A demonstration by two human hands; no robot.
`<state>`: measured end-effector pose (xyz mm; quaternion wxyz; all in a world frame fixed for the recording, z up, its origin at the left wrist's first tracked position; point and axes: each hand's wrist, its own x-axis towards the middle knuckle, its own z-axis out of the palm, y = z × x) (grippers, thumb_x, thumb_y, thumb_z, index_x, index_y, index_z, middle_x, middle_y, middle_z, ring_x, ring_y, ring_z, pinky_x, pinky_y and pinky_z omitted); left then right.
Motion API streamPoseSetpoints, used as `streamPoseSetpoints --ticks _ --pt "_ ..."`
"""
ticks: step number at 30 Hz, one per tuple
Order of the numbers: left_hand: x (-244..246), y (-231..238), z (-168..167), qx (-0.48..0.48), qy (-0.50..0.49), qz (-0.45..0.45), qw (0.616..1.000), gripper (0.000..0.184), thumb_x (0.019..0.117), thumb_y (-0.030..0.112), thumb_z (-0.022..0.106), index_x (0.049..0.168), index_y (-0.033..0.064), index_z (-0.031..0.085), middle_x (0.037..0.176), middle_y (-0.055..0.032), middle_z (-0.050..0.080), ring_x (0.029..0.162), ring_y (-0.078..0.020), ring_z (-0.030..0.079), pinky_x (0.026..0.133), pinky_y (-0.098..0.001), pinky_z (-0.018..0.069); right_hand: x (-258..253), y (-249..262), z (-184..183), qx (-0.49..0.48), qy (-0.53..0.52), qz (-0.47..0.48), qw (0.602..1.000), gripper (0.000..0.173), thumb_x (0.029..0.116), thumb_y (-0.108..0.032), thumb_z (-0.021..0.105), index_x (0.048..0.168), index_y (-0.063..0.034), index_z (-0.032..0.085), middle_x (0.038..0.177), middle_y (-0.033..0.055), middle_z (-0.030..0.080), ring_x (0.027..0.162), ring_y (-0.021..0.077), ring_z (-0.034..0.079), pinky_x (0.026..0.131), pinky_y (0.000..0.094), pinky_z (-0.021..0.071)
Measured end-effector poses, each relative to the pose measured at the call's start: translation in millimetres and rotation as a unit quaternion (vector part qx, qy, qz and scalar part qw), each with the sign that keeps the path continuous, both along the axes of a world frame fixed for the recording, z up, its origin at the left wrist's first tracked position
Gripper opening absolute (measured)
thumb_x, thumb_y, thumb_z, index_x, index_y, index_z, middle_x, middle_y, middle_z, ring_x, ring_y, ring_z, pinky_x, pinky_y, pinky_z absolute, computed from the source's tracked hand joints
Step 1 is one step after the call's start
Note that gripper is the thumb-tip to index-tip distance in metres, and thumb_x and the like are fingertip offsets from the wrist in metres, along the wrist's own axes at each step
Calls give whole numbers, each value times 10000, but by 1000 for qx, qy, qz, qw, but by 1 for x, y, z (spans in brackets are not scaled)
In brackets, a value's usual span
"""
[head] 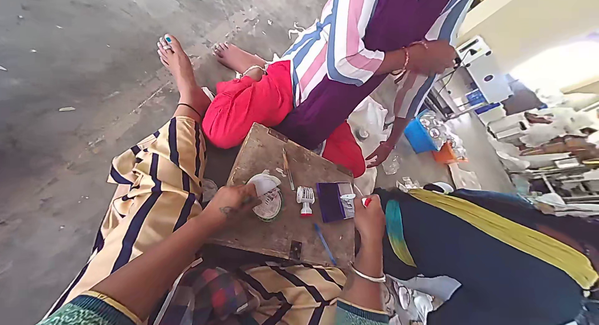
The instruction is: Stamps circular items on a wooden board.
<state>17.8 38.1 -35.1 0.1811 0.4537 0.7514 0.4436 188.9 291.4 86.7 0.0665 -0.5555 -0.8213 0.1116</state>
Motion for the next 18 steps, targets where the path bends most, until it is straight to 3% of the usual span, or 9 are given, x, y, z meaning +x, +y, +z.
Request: streamPoseSetpoints --ticks 3,7,9,12,14,16,18 --pt "0 2 -3 10 -2 25 1000 246 1013 171 621 1033 -72 649 859 -239 684 818 -417 694 750 -595 529 -18 -1 -24 -29 -56 13 998 447 1055 -237 535 1370 80 516 1195 320 652 1136 472 638 963 625 474" --pt "1 -1 -2 20 -15 25 999 335 1037 108 554 1344 -27 569 1001 -271 714 901 -464 713 827 -634 538 -24 -12 -25 -30 -96 6 995 443 1064 -256 525 1393 40 509 1195 299 663 1137 466 644 943 625 480" --pt "-2 1 0 29 -14 22 999 417 1041 72 516 1456 29 524 1080 -281 713 941 -477 710 853 -640 531 -24 -31 -16 13 -35 44 998 417 1055 -238 545 1336 70 539 1095 304 683 1036 474 674 879 632 498" --pt "-1 0 -1 13 -33 9 999 413 1060 67 474 1464 90 559 1185 -264 698 1051 -456 692 929 -627 515 -25 -82 -12 14 64 170 983 365 1016 -192 583 1219 111 592 969 280 693 880 428 696 783 602 532" --pt "-3 0 3 -3 -37 -1 999 386 1057 52 471 1412 76 620 1160 -274 696 1036 -453 683 928 -613 507 -39 -115 -16 -1 85 224 971 317 993 -189 610 1137 92 630 859 226 698 769 371 700 701 555 545" --pt "-4 0 5 -7 -34 -4 999 376 1046 28 472 1379 50 645 1160 -282 693 1032 -456 684 926 -607 509 -57 -137 -23 -25 42 234 971 309 1003 -205 606 1148 65 638 863 207 706 778 363 708 707 547 545" --pt "-3 -1 3 -6 -36 -7 999 377 1037 8 465 1360 39 656 1184 -280 692 1055 -452 687 937 -605 511 -74 -154 -35 -55 -50 223 972 351 1024 -228 604 1237 51 599 962 222 715 890 386 719 789 550 551"
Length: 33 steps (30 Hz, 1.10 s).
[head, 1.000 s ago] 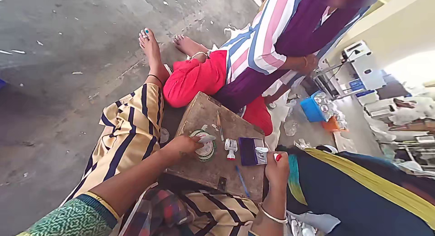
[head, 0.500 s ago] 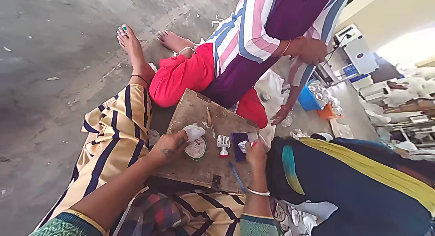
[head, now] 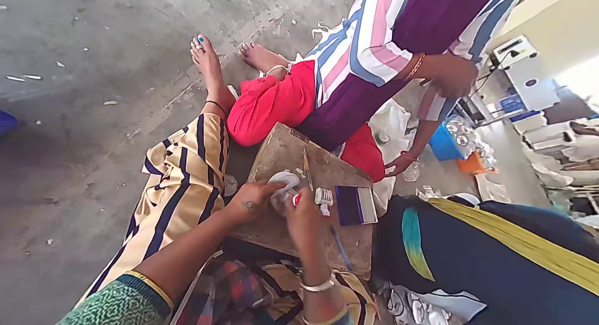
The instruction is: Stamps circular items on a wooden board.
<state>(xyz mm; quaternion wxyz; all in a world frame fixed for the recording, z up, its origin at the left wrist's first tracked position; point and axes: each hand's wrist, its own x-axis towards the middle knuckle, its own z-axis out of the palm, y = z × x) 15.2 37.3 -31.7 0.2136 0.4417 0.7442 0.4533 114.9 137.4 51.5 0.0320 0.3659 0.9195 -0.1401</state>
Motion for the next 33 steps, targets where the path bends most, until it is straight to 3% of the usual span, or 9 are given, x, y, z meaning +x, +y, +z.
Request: streamPoseSetpoints --ticks 4,9,13,16,21,25,28,30,33 --pt "-1 1 3 -22 1 -35 999 362 1046 35 462 1346 42 665 1239 -280 672 1123 -449 667 974 -609 494 -1 0 -2 -10 -15 -18 1000 370 1037 -238 584 1278 44 582 972 219 719 912 378 722 811 537 551" --pt "-9 0 -1 -34 55 -133 989 379 990 237 681 1319 48 678 1285 -265 656 1154 -442 652 977 -621 486 42 45 20 12 194 -82 978 338 1010 -159 585 1197 122 581 955 255 685 855 363 691 770 544 540" --pt "-13 3 10 -79 85 -168 979 303 1040 216 594 1242 29 722 1316 -279 646 1175 -482 638 968 -652 471 74 92 30 47 185 -149 970 348 1027 -170 556 1220 119 578 986 272 669 896 387 662 795 570 506" --pt "-13 2 6 -53 73 -145 985 271 1049 185 565 1118 11 761 1149 -248 716 1074 -448 680 931 -635 488 92 126 29 64 151 -182 969 358 1034 -177 553 1237 117 572 1027 298 663 948 425 656 836 605 490" --pt "-7 4 -1 -2 33 -57 998 231 954 208 714 971 -17 761 926 -215 734 930 -400 709 859 -616 517 83 160 27 38 76 -230 969 410 1053 -225 536 1308 97 545 1155 319 648 1086 453 639 933 610 471" --pt "-5 7 3 -39 15 -22 999 314 1011 241 652 1030 -72 673 946 -259 693 939 -441 687 852 -626 505 54 159 6 41 -29 -213 976 456 1050 -265 547 1362 68 533 1188 309 662 1133 470 644 954 633 475" --pt "-3 6 1 -30 11 -1 999 287 1041 186 586 1156 -73 629 982 -280 694 958 -471 690 862 -639 511 46 153 13 49 -73 -214 973 456 1065 -283 526 1394 32 511 1225 291 658 1168 455 637 965 623 471" --pt "-4 6 1 -17 13 5 1000 313 1054 154 545 1281 -59 586 1041 -294 697 983 -491 691 882 -652 511 47 136 26 60 -4 -198 978 449 1059 -254 542 1379 61 514 1174 307 666 1114 466 655 936 623 486" --pt "-2 6 -3 -6 2 12 1000 378 1074 132 484 1424 -9 513 1041 -287 700 954 -482 697 875 -643 518 50 82 36 26 112 -95 989 374 1022 -190 581 1251 106 581 1019 287 685 937 429 684 832 600 515"
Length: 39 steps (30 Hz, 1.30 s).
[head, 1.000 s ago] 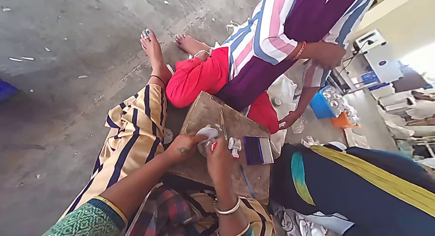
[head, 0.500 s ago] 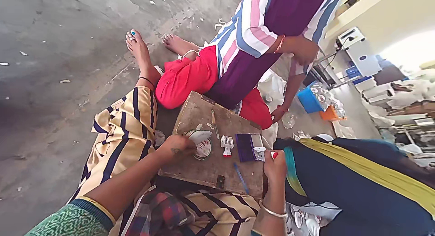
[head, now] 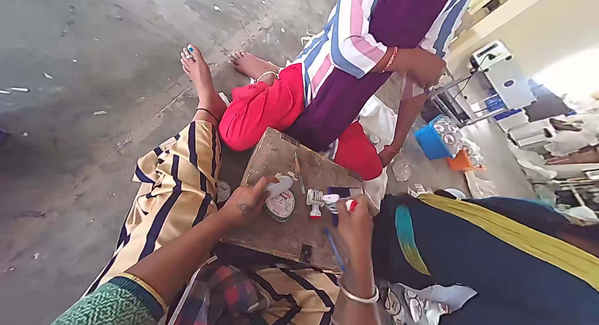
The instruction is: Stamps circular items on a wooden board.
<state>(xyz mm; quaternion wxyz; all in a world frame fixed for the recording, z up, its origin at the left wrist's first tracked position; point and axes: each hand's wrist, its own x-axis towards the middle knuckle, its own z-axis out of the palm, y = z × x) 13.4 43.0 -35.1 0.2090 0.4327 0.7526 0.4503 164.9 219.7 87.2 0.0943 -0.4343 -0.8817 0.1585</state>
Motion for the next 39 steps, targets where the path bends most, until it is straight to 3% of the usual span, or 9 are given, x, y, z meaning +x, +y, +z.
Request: streamPoseSetpoints --ticks 3,7,9,13,16,21,25,32,39 --pt "-1 0 0 15 -5 6 1000 448 1076 111 470 1519 48 445 1007 -279 711 909 -473 702 853 -631 525 -17 -46 -13 -1 37 91 995 299 990 -183 611 1127 82 637 862 213 699 770 355 698 698 549 538" --pt "0 -1 -1 32 1 8 999 454 1066 84 465 1519 50 460 1008 -285 712 906 -476 704 846 -632 527 -54 -76 -36 -32 -108 87 990 357 1036 -237 579 1268 35 586 969 215 715 904 380 717 809 547 546" --pt "-2 -1 2 15 -8 -12 1000 412 1072 72 433 1471 58 535 1110 -291 704 1009 -484 692 911 -642 509 -62 -81 -40 -26 -156 81 984 375 1043 -257 579 1299 17 572 990 208 723 940 380 722 825 533 548" --pt "-4 -3 8 -28 18 -64 997 378 1071 91 424 1378 74 643 1225 -277 681 1128 -462 662 973 -621 485 -43 -61 -34 -39 -40 70 996 371 1025 -215 595 1251 80 589 981 250 708 905 403 712 809 566 545" --pt "-2 -3 10 -56 52 -107 991 373 1051 187 552 1399 78 628 1291 -275 655 1144 -474 652 965 -642 479 -13 -30 -15 -5 73 15 997 365 1020 -182 586 1227 118 577 977 265 690 879 386 694 792 563 539" --pt "-3 3 15 -102 91 -133 982 391 1003 277 663 1342 82 673 1322 -283 639 1134 -507 650 930 -680 488 25 35 0 29 58 -92 994 360 1040 -185 544 1251 106 566 1028 295 663 940 418 660 832 591 497" --pt "0 2 13 -83 72 -94 989 299 1057 230 555 1188 47 751 1139 -265 715 1064 -478 681 914 -660 493 32 73 -4 14 -14 -135 991 391 1061 -221 527 1300 87 553 1119 313 658 1062 454 647 911 613 476" --pt "0 4 12 -68 24 -27 997 331 1039 259 593 1083 -54 692 1011 -264 713 1011 -456 688 900 -636 492 1 82 -26 -3 -166 -129 978 461 1054 -259 544 1408 33 500 1230 294 656 1156 458 644 959 618 482" --pt "1 3 10 -56 -3 0 998 340 1078 227 493 1169 -85 596 960 -286 683 955 -467 685 864 -629 505 4 12 0 -36 -4 26 999 373 1037 -191 548 1263 105 572 1062 294 672 983 430 671 867 604 505"
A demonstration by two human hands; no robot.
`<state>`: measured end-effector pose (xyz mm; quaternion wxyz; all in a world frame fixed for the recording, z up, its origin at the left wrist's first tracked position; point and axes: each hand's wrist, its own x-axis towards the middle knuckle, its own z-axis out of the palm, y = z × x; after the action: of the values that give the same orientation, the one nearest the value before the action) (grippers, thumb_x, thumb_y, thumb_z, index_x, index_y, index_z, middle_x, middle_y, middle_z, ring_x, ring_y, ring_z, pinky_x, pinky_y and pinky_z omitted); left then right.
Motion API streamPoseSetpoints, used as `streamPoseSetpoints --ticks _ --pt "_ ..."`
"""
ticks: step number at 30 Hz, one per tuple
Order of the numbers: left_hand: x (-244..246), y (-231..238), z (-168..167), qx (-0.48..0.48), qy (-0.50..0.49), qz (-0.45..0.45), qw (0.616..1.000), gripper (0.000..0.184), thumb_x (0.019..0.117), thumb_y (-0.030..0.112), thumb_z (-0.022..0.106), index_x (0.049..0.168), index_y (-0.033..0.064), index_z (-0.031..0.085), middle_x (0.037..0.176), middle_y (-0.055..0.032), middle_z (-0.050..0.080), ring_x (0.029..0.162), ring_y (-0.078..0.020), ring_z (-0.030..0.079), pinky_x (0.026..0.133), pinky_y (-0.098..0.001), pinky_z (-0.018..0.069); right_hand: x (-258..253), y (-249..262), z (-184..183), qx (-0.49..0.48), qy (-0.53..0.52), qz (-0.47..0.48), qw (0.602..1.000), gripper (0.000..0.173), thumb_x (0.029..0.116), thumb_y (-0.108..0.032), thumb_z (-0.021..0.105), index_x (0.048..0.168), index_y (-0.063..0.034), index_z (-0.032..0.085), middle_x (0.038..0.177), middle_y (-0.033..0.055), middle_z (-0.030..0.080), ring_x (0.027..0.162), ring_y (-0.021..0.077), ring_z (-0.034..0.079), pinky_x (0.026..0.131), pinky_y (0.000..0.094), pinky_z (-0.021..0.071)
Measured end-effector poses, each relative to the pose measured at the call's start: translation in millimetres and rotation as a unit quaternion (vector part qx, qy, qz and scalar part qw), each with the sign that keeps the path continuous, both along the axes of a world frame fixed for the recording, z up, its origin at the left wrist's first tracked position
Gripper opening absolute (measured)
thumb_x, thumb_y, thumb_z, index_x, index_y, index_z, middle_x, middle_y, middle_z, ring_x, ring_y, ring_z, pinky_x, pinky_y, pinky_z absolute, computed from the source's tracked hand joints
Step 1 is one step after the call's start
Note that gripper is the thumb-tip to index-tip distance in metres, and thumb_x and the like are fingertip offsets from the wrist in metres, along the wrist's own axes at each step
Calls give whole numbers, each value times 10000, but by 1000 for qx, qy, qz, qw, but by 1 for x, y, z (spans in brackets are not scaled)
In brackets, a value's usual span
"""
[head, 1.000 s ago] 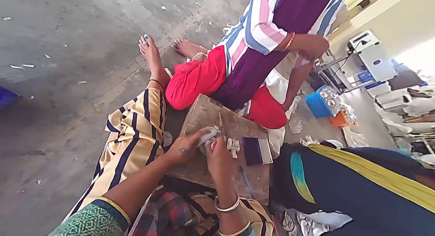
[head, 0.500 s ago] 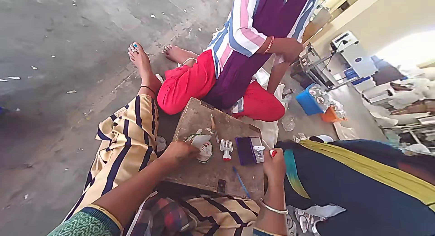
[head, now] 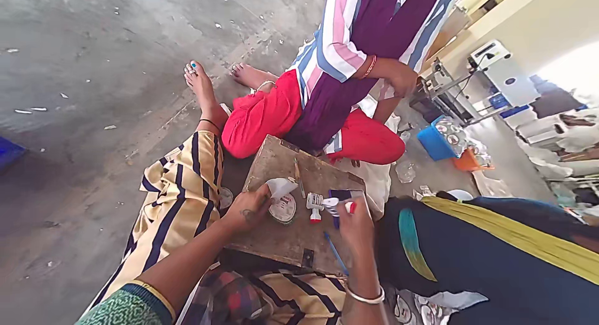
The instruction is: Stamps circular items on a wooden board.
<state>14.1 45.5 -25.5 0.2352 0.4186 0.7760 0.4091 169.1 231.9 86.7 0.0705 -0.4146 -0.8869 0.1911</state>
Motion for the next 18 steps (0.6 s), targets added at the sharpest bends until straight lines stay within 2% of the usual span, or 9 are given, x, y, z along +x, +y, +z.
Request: streamPoseSetpoints --ticks 4,5,7,9,11,14,18 --pt "-2 -1 3 -2 -14 3 1000 364 1089 230 482 1231 -93 575 960 -296 680 952 -476 683 878 -622 505 -30 -54 -13 -17 -10 91 996 333 1019 -212 592 1191 71 629 923 228 708 845 380 704 763 563 533" --pt "-2 -1 3 0 -17 6 1000 367 1090 234 477 1247 -84 574 957 -293 681 949 -472 685 878 -619 505 -39 -62 -17 -17 -36 95 995 338 1022 -223 588 1206 58 623 930 222 711 854 376 709 767 554 537" --pt "-3 0 0 5 -22 9 1000 369 1091 245 477 1254 -69 581 952 -286 686 945 -467 688 880 -619 505 -58 -75 -27 -23 -130 85 988 386 1040 -245 571 1310 30 570 1040 228 707 971 387 707 851 557 537" --pt "-1 0 -2 10 -26 8 1000 364 1089 261 488 1230 -54 602 938 -270 692 931 -452 692 872 -614 509 -66 -83 -34 -8 -172 69 983 394 1042 -261 572 1333 3 553 1051 209 716 1003 375 711 865 535 537" --pt "-1 1 0 14 -36 7 999 359 1084 264 504 1218 -43 634 980 -264 703 966 -441 692 898 -618 505 -63 -79 -30 -32 -175 59 982 410 1055 -278 555 1360 -5 530 1091 201 707 1031 369 700 884 539 529" --pt "-2 3 3 1 -20 -4 1000 352 1067 272 538 1203 -22 676 1085 -261 713 1076 -445 680 957 -633 485 -38 -65 -35 -29 -30 45 998 356 1020 -201 595 1251 70 588 958 238 704 883 397 706 790 573 540" --pt "5 5 8 -43 3 -8 999 361 1040 313 586 1122 -17 707 1045 -257 719 1052 -459 681 916 -643 486 1 -49 -40 -14 109 14 994 293 982 -154 606 1134 96 607 894 206 666 795 326 659 719 536 524"
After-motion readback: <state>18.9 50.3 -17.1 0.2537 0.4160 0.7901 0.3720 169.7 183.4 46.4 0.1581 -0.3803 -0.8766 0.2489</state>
